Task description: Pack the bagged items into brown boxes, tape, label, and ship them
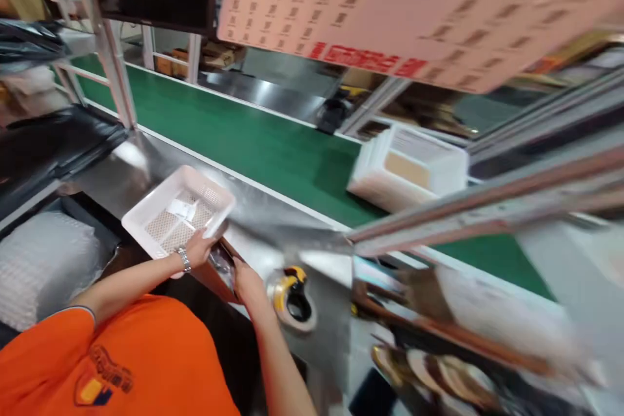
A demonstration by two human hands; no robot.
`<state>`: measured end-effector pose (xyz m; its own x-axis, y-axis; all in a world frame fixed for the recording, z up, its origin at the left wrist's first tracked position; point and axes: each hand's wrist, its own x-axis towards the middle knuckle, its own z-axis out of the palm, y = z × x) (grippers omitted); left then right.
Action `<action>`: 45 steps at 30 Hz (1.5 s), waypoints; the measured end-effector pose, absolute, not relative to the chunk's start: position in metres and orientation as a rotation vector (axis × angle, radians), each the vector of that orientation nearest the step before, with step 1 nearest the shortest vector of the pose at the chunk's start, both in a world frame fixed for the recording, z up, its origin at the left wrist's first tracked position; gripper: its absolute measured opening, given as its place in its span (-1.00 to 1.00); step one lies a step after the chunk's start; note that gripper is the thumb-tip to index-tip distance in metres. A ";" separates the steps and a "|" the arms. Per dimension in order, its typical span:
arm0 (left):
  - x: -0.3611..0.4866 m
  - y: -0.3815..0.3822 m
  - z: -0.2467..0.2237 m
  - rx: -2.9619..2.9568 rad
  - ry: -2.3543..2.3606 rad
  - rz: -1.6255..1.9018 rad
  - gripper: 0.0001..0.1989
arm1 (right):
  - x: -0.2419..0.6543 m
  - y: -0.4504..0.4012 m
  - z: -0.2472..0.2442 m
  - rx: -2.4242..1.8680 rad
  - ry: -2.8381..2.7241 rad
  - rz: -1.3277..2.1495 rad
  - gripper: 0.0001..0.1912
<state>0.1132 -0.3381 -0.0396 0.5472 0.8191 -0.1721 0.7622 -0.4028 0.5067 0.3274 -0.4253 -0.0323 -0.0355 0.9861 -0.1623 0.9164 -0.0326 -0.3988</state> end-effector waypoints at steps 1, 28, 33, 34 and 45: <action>0.112 -0.337 -0.038 2.256 1.265 0.138 -0.51 | 0.328 -0.433 -0.024 -2.037 -2.074 0.648 -0.55; 0.083 -0.324 -0.044 2.738 0.703 -0.384 0.24 | 0.335 -0.468 -0.014 -1.744 -2.140 0.720 -0.52; 0.042 -0.275 -0.036 2.752 0.901 -0.476 0.24 | 0.327 -0.456 -0.022 -1.845 -2.109 0.712 -0.55; 0.038 -0.267 -0.033 2.747 0.947 -0.451 0.23 | 0.326 -0.454 -0.025 -1.849 -2.087 0.718 -0.55; 0.099 -0.306 -0.026 2.564 0.357 -0.232 -0.40 | 0.341 -0.457 -0.047 -1.485 -0.990 0.922 -0.69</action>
<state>0.0987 -0.3064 -0.0263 0.9501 0.2056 -0.2345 0.2978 -0.8216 0.4862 0.3414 -0.4567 -0.0469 0.3539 0.9346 -0.0372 0.1033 -0.0785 -0.9915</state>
